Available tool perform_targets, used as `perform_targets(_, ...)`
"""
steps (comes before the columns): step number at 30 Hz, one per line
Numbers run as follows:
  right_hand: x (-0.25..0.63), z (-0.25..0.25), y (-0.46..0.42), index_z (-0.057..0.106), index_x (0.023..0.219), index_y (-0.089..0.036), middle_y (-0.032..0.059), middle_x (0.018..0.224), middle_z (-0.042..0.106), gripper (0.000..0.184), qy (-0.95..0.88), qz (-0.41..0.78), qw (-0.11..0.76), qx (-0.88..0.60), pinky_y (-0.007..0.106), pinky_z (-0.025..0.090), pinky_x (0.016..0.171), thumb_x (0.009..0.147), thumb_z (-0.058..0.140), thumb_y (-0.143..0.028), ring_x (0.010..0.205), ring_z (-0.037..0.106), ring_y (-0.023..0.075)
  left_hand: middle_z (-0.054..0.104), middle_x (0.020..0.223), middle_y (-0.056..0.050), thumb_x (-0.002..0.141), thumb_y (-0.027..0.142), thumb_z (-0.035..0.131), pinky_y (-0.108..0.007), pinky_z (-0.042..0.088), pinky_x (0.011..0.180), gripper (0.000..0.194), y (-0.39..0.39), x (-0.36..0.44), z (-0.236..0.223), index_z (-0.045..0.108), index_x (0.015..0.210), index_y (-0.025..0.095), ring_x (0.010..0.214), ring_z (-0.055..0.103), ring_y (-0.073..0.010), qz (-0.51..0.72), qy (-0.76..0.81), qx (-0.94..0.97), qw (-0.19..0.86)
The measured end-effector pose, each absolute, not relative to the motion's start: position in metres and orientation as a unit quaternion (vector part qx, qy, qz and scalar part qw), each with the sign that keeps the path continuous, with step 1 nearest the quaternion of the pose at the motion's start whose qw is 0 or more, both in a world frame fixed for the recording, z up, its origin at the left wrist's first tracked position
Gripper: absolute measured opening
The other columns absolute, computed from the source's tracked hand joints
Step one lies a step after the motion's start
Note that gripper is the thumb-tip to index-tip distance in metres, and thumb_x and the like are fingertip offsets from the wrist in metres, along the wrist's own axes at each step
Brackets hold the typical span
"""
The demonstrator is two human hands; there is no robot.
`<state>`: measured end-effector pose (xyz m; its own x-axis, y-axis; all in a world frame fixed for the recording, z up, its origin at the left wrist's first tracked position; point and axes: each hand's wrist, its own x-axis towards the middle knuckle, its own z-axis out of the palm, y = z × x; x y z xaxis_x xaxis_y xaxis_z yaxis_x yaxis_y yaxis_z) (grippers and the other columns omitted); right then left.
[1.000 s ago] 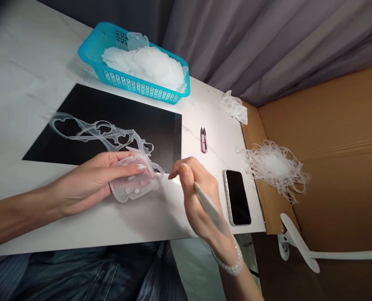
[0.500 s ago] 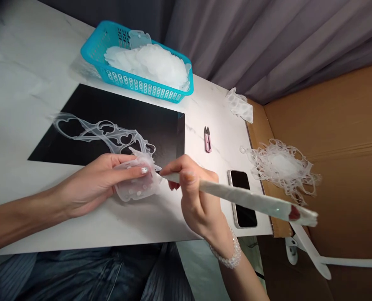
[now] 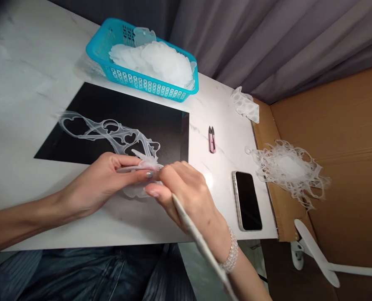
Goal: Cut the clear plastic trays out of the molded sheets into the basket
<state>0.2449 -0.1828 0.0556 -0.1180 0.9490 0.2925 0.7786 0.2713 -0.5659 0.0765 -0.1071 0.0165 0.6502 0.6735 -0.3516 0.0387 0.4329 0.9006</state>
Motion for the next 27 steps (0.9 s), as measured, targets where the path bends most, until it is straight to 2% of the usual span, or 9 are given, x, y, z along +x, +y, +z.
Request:
perform_targets(3, 0.244, 0.052, -0.182, 0.065, 0.077, -0.020, 0.0018, 0.063, 0.054, 0.055, -0.738, 0.155, 0.297, -0.586, 0.030, 0.038, 0.056, 0.104, 0.029, -0.053, 0.056, 0.049, 0.0145, 0.075, 0.085, -0.001, 0.079, 0.040, 0.074, -0.028, 0.052, 0.075, 0.020, -0.106, 0.076, 0.015, 0.077, 0.074, 0.021, 0.089, 0.068, -0.0221, 0.216, 0.346, 0.532, 0.742)
perform_targets(5, 0.247, 0.052, -0.181, 0.065, 0.078, -0.023, 0.0035, 0.068, 0.059, 0.054, -0.710, 0.198, 0.316, -0.598, 0.032, 0.041, 0.059, 0.102, 0.030, -0.057, 0.061, 0.054, 0.0169, 0.076, 0.088, -0.001, 0.079, 0.040, 0.075, -0.028, 0.052, 0.078, 0.018, -0.105, 0.076, 0.013, 0.078, 0.077, 0.022, 0.092, 0.069, -0.0224, 0.219, 0.340, 0.520, 0.752)
perform_targets(8, 0.256, 0.056, -0.181, 0.062, 0.074, -0.026, 0.0060, 0.080, 0.063, 0.056, -0.613, 0.229, 0.462, -0.598, 0.037, 0.047, 0.069, 0.101, 0.027, -0.060, 0.076, 0.060, 0.0223, 0.077, 0.088, -0.001, 0.078, 0.040, 0.078, -0.026, 0.052, 0.075, 0.018, -0.103, 0.077, 0.011, 0.079, 0.083, 0.023, 0.087, 0.070, -0.0198, 0.220, 0.354, 0.474, 0.775)
perform_targets(10, 0.260, 0.059, -0.180, 0.060, 0.072, -0.026, 0.0048, 0.077, 0.060, 0.051, -0.563, 0.220, 0.517, -0.606, 0.037, 0.047, 0.069, 0.102, 0.030, -0.054, 0.075, 0.059, 0.0217, 0.077, 0.087, -0.001, 0.077, 0.039, 0.079, -0.024, 0.052, 0.073, 0.018, -0.103, 0.077, 0.010, 0.079, 0.085, 0.023, 0.083, 0.070, -0.0176, 0.221, 0.361, 0.450, 0.786)
perform_targets(11, 0.262, 0.060, -0.179, 0.061, 0.074, -0.025, 0.0032, 0.073, 0.057, 0.047, -0.563, 0.221, 0.499, -0.621, 0.034, 0.046, 0.065, 0.103, 0.033, -0.049, 0.070, 0.057, 0.0196, 0.077, 0.087, -0.001, 0.077, 0.039, 0.079, -0.024, 0.052, 0.072, 0.018, -0.103, 0.077, 0.010, 0.079, 0.085, 0.023, 0.082, 0.070, -0.0168, 0.222, 0.361, 0.441, 0.791)
perform_targets(13, 0.262, 0.060, -0.177, 0.066, 0.080, -0.023, -0.0001, 0.065, 0.054, 0.034, -0.598, 0.244, 0.396, -0.653, 0.029, 0.039, 0.056, 0.101, 0.046, -0.041, 0.060, 0.051, 0.0152, 0.077, 0.087, -0.001, 0.077, 0.038, 0.080, -0.023, 0.052, 0.072, 0.018, -0.103, 0.077, 0.011, 0.079, 0.086, 0.023, 0.082, 0.070, -0.0160, 0.223, 0.360, 0.433, 0.796)
perform_targets(16, 0.257, 0.056, -0.172, 0.070, 0.082, -0.020, -0.0018, 0.063, 0.055, 0.020, -0.647, 0.260, 0.292, -0.654, 0.026, 0.034, 0.051, 0.094, 0.061, -0.033, 0.057, 0.049, 0.0120, 0.077, 0.087, -0.001, 0.076, 0.039, 0.080, -0.024, 0.053, 0.073, 0.020, -0.104, 0.077, 0.012, 0.078, 0.087, 0.022, 0.084, 0.070, -0.0170, 0.221, 0.359, 0.434, 0.797)
perform_targets(21, 0.255, 0.056, -0.166, 0.072, 0.078, -0.018, 0.0002, 0.068, 0.061, 0.018, -0.667, 0.249, 0.263, -0.651, 0.026, 0.037, 0.055, 0.092, 0.063, -0.025, 0.060, 0.054, 0.0123, 0.076, 0.088, -0.003, 0.075, 0.038, 0.081, -0.027, 0.053, 0.075, 0.022, -0.102, 0.077, 0.012, 0.077, 0.085, 0.019, 0.086, 0.070, -0.0191, 0.219, 0.368, 0.449, 0.784)
perform_targets(27, 0.255, 0.064, -0.166, 0.073, 0.080, -0.018, -0.0011, 0.070, 0.065, 0.014, -0.686, 0.243, 0.240, -0.642, 0.024, 0.037, 0.056, 0.089, 0.063, -0.013, 0.061, 0.056, 0.0106, 0.077, 0.090, -0.003, 0.071, 0.030, 0.084, -0.025, 0.053, 0.075, 0.021, -0.100, 0.076, 0.014, 0.077, 0.087, 0.019, 0.087, 0.070, -0.0191, 0.217, 0.371, 0.448, 0.784)
